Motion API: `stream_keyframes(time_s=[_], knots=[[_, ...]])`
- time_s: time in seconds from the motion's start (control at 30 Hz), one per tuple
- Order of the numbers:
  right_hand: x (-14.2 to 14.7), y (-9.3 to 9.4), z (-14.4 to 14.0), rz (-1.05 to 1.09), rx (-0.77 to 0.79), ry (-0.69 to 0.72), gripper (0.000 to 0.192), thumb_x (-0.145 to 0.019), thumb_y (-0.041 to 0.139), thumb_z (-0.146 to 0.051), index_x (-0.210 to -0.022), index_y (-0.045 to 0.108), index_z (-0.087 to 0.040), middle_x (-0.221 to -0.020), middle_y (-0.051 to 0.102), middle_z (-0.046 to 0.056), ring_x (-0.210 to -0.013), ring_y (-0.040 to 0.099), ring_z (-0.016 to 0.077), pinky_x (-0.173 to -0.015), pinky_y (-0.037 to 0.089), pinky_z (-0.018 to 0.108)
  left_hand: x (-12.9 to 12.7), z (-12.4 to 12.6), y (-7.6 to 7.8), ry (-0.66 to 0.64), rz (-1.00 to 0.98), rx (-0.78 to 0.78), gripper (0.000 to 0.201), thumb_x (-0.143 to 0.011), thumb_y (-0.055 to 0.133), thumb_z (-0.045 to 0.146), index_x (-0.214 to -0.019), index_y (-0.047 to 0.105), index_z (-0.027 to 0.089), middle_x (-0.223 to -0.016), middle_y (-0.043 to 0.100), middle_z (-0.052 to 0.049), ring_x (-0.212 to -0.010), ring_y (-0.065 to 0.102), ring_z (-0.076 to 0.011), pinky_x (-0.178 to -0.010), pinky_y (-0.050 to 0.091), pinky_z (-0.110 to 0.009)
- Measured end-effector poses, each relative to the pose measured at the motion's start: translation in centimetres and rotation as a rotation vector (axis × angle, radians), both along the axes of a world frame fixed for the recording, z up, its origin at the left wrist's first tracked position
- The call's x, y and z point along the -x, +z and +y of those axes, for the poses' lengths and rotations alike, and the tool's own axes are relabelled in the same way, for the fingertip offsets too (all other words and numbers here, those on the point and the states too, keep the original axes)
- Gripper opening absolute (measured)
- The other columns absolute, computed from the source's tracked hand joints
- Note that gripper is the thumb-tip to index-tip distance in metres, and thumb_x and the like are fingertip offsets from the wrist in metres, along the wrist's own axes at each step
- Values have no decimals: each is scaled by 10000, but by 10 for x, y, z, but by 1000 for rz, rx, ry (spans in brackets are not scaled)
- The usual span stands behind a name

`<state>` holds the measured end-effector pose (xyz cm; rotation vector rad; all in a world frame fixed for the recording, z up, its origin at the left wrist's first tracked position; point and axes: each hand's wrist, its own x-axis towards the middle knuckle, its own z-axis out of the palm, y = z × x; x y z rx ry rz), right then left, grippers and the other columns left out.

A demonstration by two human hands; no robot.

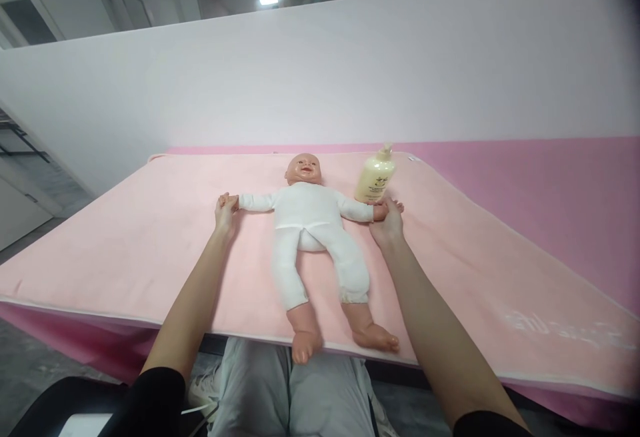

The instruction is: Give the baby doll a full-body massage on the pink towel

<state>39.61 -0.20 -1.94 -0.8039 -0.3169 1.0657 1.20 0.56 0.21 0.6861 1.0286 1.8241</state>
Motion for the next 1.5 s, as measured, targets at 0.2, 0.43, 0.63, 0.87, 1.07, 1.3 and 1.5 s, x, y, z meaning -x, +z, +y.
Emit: stream_keyframes(time_s=[0.2,0.43,0.63,0.87,1.07,1.3,1.5], knots=[[16,1,-9,-184,53,-104,206,-753,621,-322,-739,475,-177,-665,624,15,-686,600,121,-658,542,261,-4,3,-2,40,8,-19,153,-793,640,230,-927,570,201,-909,591,-8,-799,602,-95,-782,477,-236],[16,8,-17,-142,58,-68,189,-718,623,-232,-790,457,-173,-657,624,-7,-659,605,116,-654,538,258,-7,4,-1,89,25,18,195,-879,535,363,-938,563,179,-927,614,-44,-837,621,-123,-756,501,-246],[9,8,-10,-97,27,-24,187,-719,610,-167,-724,423,-177,-601,561,-33,-607,571,102,-653,539,252,-8,8,0,66,-16,79,397,-906,417,508,-1025,589,171,-1043,616,-103,-889,632,-182,-747,523,-298],[8,7,-5,-35,94,-98,214,-882,467,-374,-778,467,-187,-570,492,-44,-558,550,109,-628,541,276,-11,6,4,3,-137,52,440,-939,305,490,-1062,597,185,-1008,637,-107,-911,638,-199,-776,512,-321],[2,-1,-2,-24,-26,-63,476,-888,259,-647,-785,424,-213,-676,521,-20,-609,571,116,-653,550,296,-13,10,2,58,-78,99,397,-927,348,450,-1025,613,171,-998,640,-98,-860,646,-187,-745,511,-310],[-3,-6,5,-35,-61,-42,445,-869,306,-628,-751,412,-212,-662,484,-21,-576,533,111,-640,535,292,-9,17,-3,99,-46,124,273,-888,440,384,-897,604,166,-887,645,-62,-794,648,-168,-721,513,-301],[-1,2,5,22,50,22,302,-907,354,-461,-788,445,-199,-614,501,-40,-534,519,99,-618,523,261,-12,14,-5,175,51,15,163,-842,548,314,-817,579,156,-788,610,-14,-743,601,-117,-732,483,-252]])
